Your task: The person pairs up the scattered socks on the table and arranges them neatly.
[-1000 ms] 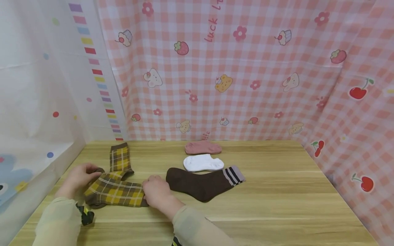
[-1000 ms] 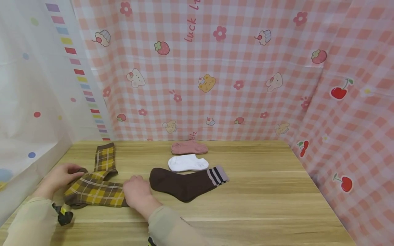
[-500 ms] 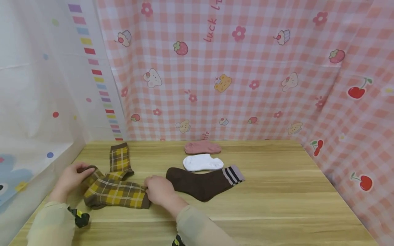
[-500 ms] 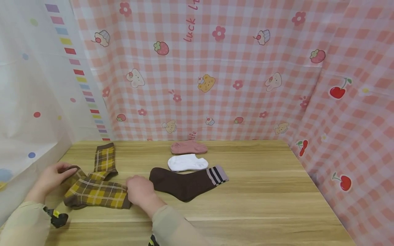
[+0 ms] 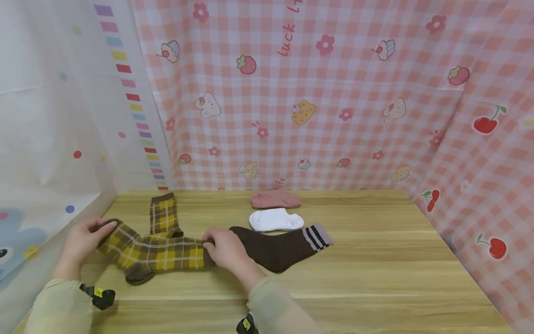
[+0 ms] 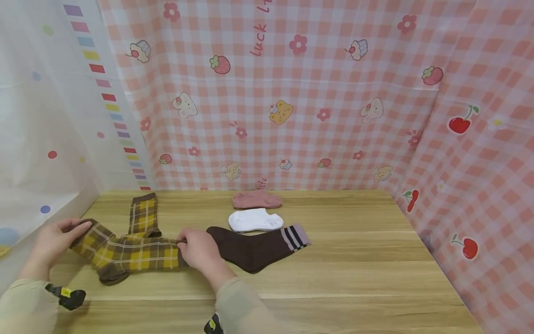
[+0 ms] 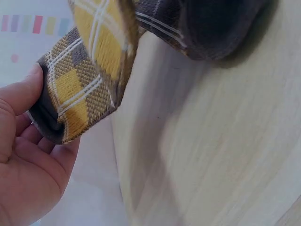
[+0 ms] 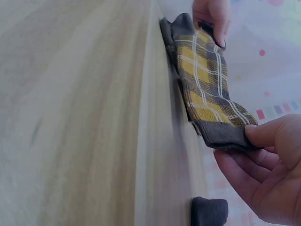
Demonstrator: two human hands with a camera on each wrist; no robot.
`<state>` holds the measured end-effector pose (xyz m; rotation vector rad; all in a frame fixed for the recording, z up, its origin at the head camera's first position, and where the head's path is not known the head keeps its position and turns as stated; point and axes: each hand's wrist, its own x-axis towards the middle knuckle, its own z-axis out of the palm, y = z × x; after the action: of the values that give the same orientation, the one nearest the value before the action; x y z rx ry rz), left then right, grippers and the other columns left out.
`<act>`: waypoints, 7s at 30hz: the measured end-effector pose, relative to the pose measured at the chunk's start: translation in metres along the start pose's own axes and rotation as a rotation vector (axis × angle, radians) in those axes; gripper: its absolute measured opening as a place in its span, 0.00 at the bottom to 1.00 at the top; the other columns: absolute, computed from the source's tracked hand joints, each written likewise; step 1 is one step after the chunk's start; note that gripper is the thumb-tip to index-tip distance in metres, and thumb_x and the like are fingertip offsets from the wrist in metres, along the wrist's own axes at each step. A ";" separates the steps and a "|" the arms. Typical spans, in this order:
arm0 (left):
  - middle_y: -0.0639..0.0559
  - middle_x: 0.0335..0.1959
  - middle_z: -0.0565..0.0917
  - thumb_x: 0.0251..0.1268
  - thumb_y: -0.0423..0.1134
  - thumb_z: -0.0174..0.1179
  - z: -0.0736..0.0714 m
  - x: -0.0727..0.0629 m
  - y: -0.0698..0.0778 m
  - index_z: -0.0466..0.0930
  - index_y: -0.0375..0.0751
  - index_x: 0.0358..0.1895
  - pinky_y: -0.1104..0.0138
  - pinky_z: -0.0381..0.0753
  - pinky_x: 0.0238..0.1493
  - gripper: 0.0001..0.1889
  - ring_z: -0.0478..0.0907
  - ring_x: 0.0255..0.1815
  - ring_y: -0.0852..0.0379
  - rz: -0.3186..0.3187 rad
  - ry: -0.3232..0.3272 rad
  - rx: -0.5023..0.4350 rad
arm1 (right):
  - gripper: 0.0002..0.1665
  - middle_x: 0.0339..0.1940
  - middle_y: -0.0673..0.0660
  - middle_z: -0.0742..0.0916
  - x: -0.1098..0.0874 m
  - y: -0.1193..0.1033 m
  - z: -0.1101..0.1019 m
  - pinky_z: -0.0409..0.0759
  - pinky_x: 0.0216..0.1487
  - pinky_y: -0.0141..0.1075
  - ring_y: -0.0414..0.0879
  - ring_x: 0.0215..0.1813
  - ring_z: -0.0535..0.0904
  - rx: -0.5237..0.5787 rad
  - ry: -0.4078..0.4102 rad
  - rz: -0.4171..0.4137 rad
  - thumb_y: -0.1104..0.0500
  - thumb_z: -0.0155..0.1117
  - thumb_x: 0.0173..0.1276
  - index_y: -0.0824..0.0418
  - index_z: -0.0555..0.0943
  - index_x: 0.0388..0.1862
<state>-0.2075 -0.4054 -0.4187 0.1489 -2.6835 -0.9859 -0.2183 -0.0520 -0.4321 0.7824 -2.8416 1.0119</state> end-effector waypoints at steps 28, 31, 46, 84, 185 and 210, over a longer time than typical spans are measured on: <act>0.76 0.33 0.80 0.72 0.42 0.60 -0.008 -0.006 0.053 0.83 0.68 0.38 0.80 0.78 0.32 0.10 0.78 0.30 0.72 0.023 0.045 -0.465 | 0.05 0.36 0.52 0.88 -0.002 0.027 -0.045 0.81 0.43 0.36 0.46 0.39 0.83 0.328 0.362 0.016 0.60 0.66 0.71 0.58 0.85 0.42; 0.72 0.33 0.82 0.71 0.43 0.61 -0.006 -0.006 0.062 0.85 0.64 0.39 0.79 0.78 0.32 0.07 0.79 0.30 0.71 0.053 0.044 -0.460 | 0.05 0.36 0.51 0.87 -0.002 0.029 -0.050 0.80 0.43 0.36 0.44 0.39 0.82 0.355 0.382 0.038 0.59 0.65 0.71 0.58 0.85 0.42; 0.67 0.33 0.85 0.70 0.37 0.62 0.012 -0.008 0.091 0.88 0.42 0.47 0.78 0.79 0.31 0.08 0.80 0.30 0.70 0.166 0.077 -0.478 | 0.06 0.38 0.54 0.87 -0.009 0.045 -0.072 0.80 0.45 0.41 0.47 0.41 0.82 0.427 0.468 0.050 0.60 0.65 0.71 0.59 0.85 0.43; 0.66 0.38 0.86 0.70 0.36 0.63 0.065 -0.019 0.150 0.83 0.29 0.53 0.73 0.81 0.31 0.15 0.80 0.34 0.70 0.232 -0.066 -0.474 | 0.08 0.41 0.58 0.87 -0.035 0.092 -0.123 0.80 0.45 0.46 0.51 0.43 0.83 0.321 0.574 0.152 0.60 0.62 0.73 0.63 0.83 0.46; 0.53 0.29 0.85 0.56 0.30 0.70 0.166 -0.066 0.168 0.84 0.39 0.33 0.62 0.81 0.38 0.04 0.82 0.32 0.57 0.413 -0.383 0.031 | 0.07 0.35 0.47 0.86 -0.142 0.185 -0.168 0.82 0.43 0.40 0.42 0.40 0.83 -0.100 -0.134 -0.112 0.68 0.68 0.64 0.57 0.81 0.36; 0.44 0.45 0.86 0.58 0.35 0.71 0.149 -0.072 0.191 0.85 0.35 0.48 0.54 0.81 0.47 0.15 0.83 0.43 0.48 0.447 -0.296 0.188 | 0.08 0.40 0.51 0.87 -0.140 0.163 -0.181 0.83 0.42 0.40 0.44 0.41 0.82 -0.115 -0.098 -0.045 0.60 0.67 0.69 0.63 0.83 0.44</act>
<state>-0.1824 -0.1543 -0.4193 -0.5782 -2.8746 -0.6574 -0.1973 0.2275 -0.4106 0.9043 -2.9177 0.8185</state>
